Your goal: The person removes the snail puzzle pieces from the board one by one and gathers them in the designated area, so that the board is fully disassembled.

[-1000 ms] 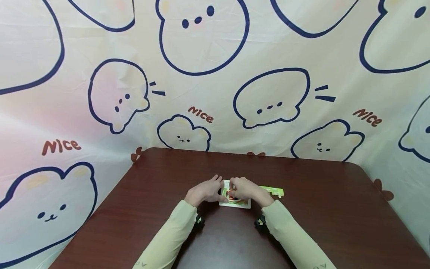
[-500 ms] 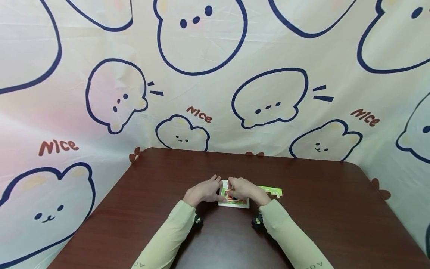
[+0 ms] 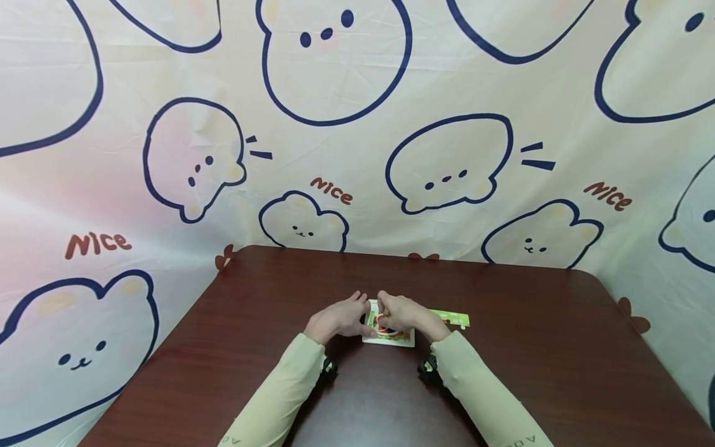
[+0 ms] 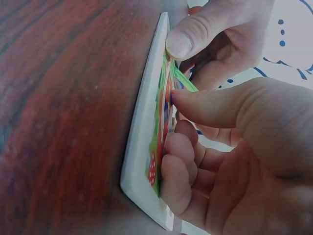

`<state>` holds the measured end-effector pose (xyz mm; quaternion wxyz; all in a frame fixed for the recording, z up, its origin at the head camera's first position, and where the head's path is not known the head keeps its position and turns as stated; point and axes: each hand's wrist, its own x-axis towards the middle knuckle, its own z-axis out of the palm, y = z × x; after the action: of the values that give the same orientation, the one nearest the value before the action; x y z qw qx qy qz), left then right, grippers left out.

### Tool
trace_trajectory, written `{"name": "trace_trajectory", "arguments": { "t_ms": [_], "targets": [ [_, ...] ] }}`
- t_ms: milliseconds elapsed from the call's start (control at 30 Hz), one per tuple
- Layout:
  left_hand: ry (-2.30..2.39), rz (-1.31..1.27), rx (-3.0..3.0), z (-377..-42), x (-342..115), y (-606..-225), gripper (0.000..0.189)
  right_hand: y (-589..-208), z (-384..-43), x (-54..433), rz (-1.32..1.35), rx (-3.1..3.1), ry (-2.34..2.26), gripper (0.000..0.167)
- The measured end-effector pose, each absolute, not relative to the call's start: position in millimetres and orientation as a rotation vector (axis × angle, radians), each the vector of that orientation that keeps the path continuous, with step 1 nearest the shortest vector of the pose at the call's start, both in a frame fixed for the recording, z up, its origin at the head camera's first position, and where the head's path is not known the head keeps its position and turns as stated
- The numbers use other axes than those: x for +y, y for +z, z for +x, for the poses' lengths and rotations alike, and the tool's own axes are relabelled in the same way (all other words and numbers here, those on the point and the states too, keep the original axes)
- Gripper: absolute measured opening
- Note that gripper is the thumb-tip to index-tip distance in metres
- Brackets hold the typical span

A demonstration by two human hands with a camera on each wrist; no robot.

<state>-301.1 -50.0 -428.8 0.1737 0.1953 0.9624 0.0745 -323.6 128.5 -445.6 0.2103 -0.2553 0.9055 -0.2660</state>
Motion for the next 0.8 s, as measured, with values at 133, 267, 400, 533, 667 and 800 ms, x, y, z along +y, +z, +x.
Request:
{"name": "trace_trajectory", "arguments": {
  "t_ms": [133,267,400,533,667,800],
  "targets": [
    [0.211,0.55,2.723,-301,-50,-429,0.061,-445,-323,129,-0.7,2.522,-0.741,0.017],
    [0.212,0.54,2.721,-301,-50,-429,0.063,-443,-322,128,-0.656,2.5,-0.759,0.016],
    [0.211,0.52,2.721,-301,-50,-429,0.065,-439,-321,126,-0.633,2.472,-0.779,0.014],
    [0.216,0.531,2.724,-301,-50,-429,0.061,-436,-318,126,-0.636,2.455,-0.776,0.014],
    [0.227,0.538,2.728,-301,-50,-429,0.057,-432,-317,128,-0.671,2.459,-0.761,0.015],
    [0.224,0.539,2.728,-301,-50,-429,0.058,-430,-317,130,-0.669,2.42,-0.812,0.012]
  ]
}}
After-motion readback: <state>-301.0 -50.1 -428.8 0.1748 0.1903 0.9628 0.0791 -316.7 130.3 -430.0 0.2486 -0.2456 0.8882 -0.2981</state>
